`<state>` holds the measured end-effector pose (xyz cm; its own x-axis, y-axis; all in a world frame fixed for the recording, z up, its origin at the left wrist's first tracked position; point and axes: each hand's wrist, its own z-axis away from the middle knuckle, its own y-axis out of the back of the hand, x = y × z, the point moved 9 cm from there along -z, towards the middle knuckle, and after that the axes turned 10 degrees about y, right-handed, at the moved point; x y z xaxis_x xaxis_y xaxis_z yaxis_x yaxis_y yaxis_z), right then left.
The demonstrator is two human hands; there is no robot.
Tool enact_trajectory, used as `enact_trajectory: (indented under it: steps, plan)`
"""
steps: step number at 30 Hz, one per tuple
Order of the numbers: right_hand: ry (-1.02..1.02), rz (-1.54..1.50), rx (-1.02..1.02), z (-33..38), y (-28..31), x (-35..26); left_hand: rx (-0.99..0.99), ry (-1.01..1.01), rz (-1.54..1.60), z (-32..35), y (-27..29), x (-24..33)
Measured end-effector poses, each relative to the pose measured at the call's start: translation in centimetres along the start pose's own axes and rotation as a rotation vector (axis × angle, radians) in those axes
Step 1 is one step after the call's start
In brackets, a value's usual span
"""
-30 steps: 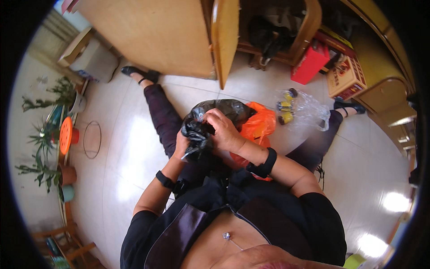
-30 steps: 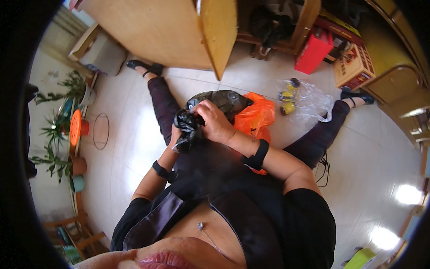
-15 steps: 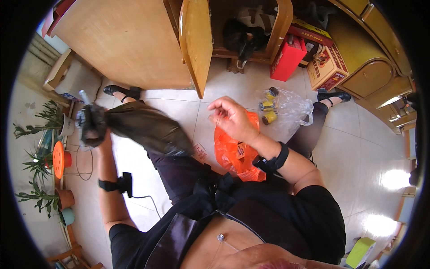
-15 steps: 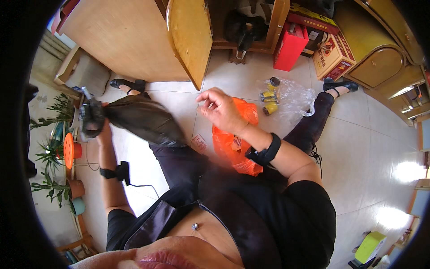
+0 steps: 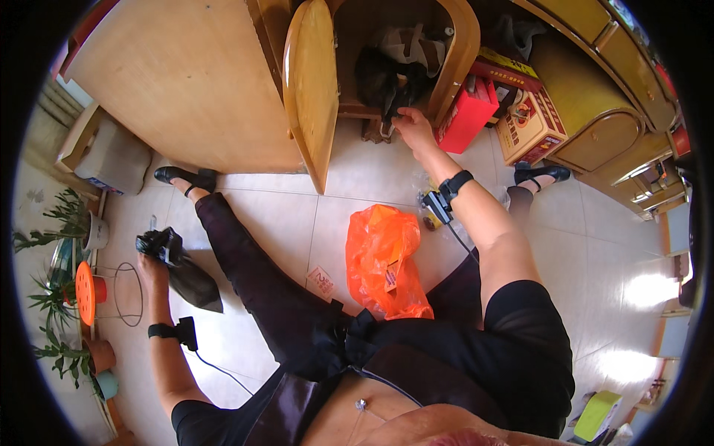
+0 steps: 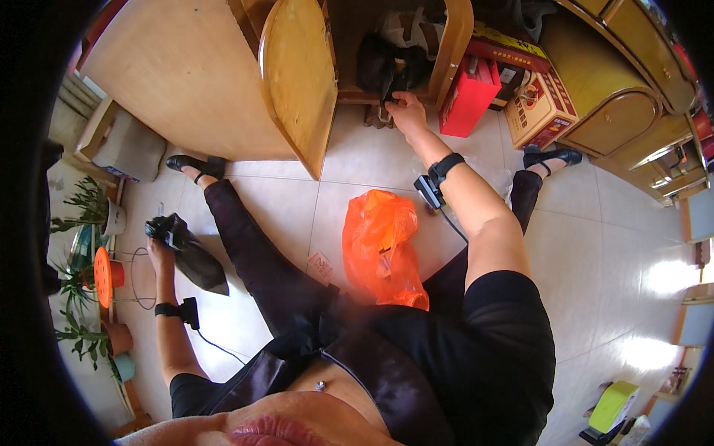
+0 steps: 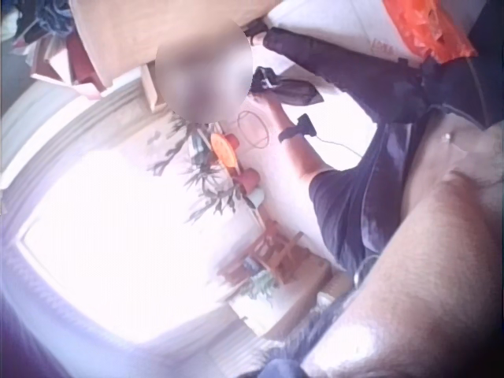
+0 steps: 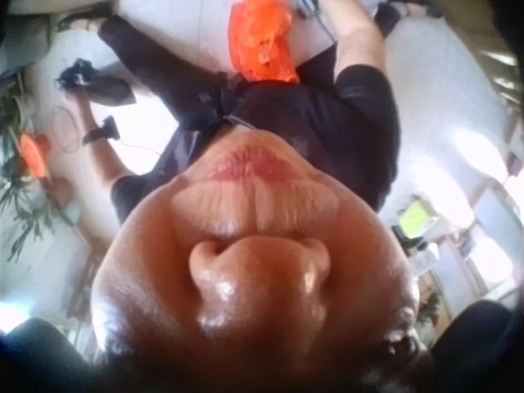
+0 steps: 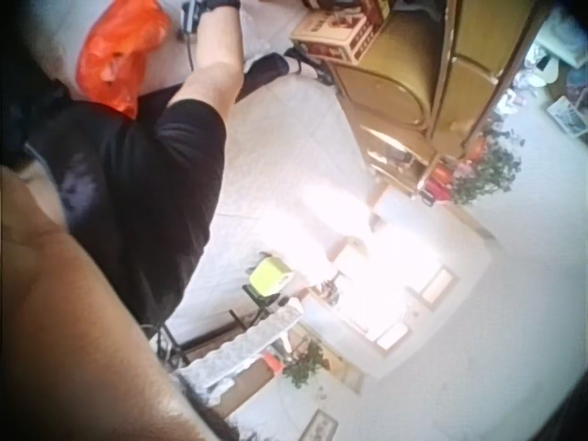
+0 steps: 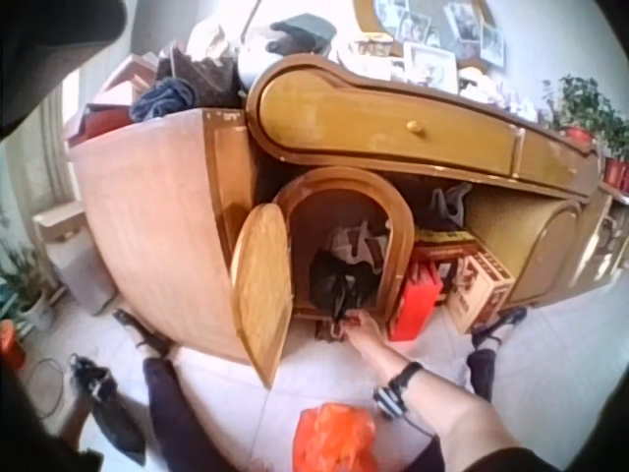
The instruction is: The person sits on the floor and cleans a pair of shoes using a brush and a cloth. They remove the shoes from a plastic bag, brush the soles and uppers, wipe them with a cloth, and place them back into the bag.
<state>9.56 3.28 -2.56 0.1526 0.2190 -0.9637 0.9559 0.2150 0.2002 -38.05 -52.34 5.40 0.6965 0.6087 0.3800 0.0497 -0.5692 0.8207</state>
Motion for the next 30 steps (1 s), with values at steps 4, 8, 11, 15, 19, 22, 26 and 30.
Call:
enact_trajectory:
  steps: [4,8,11,15,19,22,26,30]
  plan:
    - [0.019,0.090,0.010,-3.8,-0.4,1.1,-0.050,0.000,0.096,0.9,-4.0,2.9]
    - [0.095,0.412,0.190,-6.0,0.1,0.0,-0.152,-0.055,0.191,2.3,-8.5,6.9]
    - [0.164,0.474,0.266,-7.0,0.6,-0.8,-0.279,-0.062,0.039,3.2,-10.8,8.9]
    - [0.474,0.498,0.317,-9.4,0.9,-3.7,-0.186,-0.172,-0.008,7.1,-10.4,13.7]
    - [0.490,0.474,0.226,-14.2,0.1,-4.7,-0.403,-0.206,0.061,12.9,-11.4,17.1]
    - [0.503,0.516,0.224,-17.0,-0.1,-5.5,-0.444,-0.165,-0.033,14.2,-12.1,17.1]
    - [0.438,0.626,0.172,-20.4,-0.1,-5.1,-0.411,-0.127,-0.015,13.5,-12.3,16.6]
    - [0.611,0.992,0.256,-23.2,0.1,-7.2,-0.421,-0.109,0.011,13.2,-12.7,16.7]
